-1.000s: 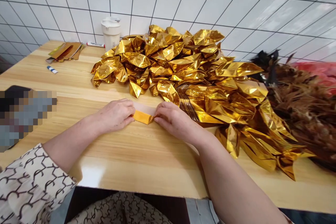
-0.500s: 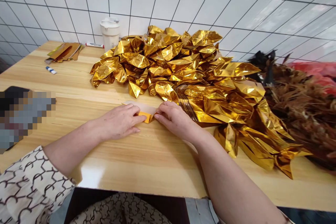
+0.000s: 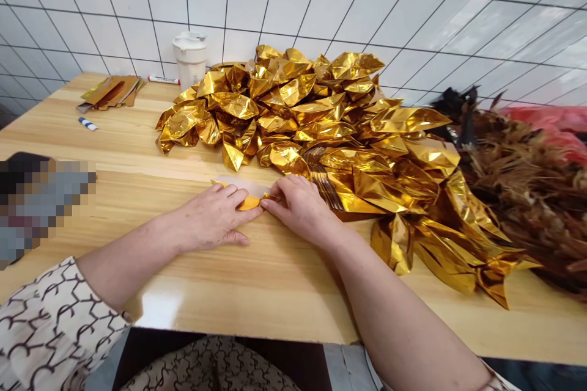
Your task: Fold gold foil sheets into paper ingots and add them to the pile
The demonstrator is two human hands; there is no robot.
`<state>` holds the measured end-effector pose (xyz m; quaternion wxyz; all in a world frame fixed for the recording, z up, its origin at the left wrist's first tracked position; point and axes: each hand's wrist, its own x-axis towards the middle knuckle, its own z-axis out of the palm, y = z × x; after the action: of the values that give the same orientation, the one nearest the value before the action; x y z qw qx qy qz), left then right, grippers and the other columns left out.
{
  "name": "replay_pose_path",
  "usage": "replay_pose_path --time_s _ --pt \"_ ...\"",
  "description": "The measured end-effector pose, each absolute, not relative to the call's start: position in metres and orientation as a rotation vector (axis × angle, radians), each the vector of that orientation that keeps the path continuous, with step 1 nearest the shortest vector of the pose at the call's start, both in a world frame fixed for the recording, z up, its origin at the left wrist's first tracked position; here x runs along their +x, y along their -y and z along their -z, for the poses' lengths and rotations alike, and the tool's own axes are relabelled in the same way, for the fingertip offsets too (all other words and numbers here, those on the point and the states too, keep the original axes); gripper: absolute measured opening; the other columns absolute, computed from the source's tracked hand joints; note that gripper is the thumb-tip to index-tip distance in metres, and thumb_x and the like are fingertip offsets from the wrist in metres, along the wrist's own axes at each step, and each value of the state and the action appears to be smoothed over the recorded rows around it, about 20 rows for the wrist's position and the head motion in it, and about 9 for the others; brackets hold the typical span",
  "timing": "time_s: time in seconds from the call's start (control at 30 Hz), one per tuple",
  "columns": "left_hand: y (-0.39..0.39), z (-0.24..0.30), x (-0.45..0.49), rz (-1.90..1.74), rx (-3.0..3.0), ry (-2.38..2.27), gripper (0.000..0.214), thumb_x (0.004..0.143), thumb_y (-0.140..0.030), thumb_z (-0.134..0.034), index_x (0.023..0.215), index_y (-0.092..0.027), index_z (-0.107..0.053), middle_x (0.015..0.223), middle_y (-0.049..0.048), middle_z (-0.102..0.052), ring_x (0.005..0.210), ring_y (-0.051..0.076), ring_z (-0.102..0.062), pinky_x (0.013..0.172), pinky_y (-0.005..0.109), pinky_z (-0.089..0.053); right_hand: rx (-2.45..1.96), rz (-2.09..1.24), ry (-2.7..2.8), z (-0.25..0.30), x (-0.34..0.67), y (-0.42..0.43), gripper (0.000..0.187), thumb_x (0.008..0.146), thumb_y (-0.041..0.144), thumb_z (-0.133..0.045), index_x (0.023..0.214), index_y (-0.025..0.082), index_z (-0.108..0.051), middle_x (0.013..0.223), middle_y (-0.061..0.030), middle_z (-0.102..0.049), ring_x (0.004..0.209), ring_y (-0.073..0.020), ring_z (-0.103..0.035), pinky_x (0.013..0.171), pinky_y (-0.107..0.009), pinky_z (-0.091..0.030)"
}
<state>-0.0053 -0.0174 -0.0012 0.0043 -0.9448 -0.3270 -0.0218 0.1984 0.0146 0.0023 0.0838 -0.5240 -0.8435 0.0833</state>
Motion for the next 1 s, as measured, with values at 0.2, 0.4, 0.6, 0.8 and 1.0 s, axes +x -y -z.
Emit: replay_pose_path --time_s 0.2,0.4,0.6,0.8,1.0 --pt "0.018 0.0 -0.005 0.085 -2.97 1.026 0.051 0.089 -0.052 -0.053 0.132 -0.023 -0.051 0.111 0.0095 -0.057 0.101 0.026 -0.049 0.087 0.035 -0.038 -1.626 -0.186 2.518 0.0 0.196 -0.015 0.022 0.083 0.041 -0.06 0.074 0.022 -0.054 0.08 -0.0048 -0.057 0.083 -0.0237 -0.052 0.073 -0.035 -0.037" --pt "0.019 -0.001 -0.005 0.02 -2.947 1.022 0.053 0.089 -0.054 -0.051 0.133 -0.025 -0.05 0.113 0.0097 -0.056 0.102 0.025 -0.049 0.087 0.036 -0.038 -1.688 -0.193 2.483 -0.003 0.196 -0.016 0.022 0.084 0.037 -0.059 0.07 0.021 -0.053 0.078 -0.0046 -0.057 0.082 -0.0231 -0.053 0.073 -0.035 -0.036" --pt "0.017 -0.002 -0.008 0.057 -2.999 1.059 0.049 0.088 -0.054 -0.052 0.131 -0.028 -0.053 0.114 0.0094 -0.056 0.104 0.026 -0.049 0.088 0.037 -0.04 -1.738 -0.158 2.455 -0.003 0.199 -0.02 0.016 0.083 0.032 -0.059 0.072 0.021 -0.052 0.081 -0.0059 -0.06 0.085 -0.0251 -0.055 0.075 -0.038 -0.037" --pt "0.007 0.003 -0.015 0.277 -3.109 1.14 0.029 0.093 -0.035 -0.049 0.116 -0.022 -0.061 0.108 0.0075 -0.059 0.102 0.023 -0.052 0.087 0.036 -0.045 -1.665 -0.103 2.466 0.0 0.199 -0.017 0.009 0.085 0.027 -0.054 0.079 0.021 -0.055 0.082 -0.0075 -0.063 0.085 -0.0252 -0.056 0.076 -0.038 -0.037" --pt "-0.006 0.015 -0.024 0.666 -3.023 1.401 0.023 0.086 -0.009 -0.044 0.096 -0.019 -0.063 0.099 0.006 -0.062 0.095 0.019 -0.058 0.087 0.034 -0.05 -1.629 -0.143 2.477 0.0 0.193 -0.014 0.011 0.084 0.028 -0.056 0.089 0.019 -0.058 0.09 -0.0093 -0.064 0.09 -0.0262 -0.056 0.078 -0.038 -0.038"
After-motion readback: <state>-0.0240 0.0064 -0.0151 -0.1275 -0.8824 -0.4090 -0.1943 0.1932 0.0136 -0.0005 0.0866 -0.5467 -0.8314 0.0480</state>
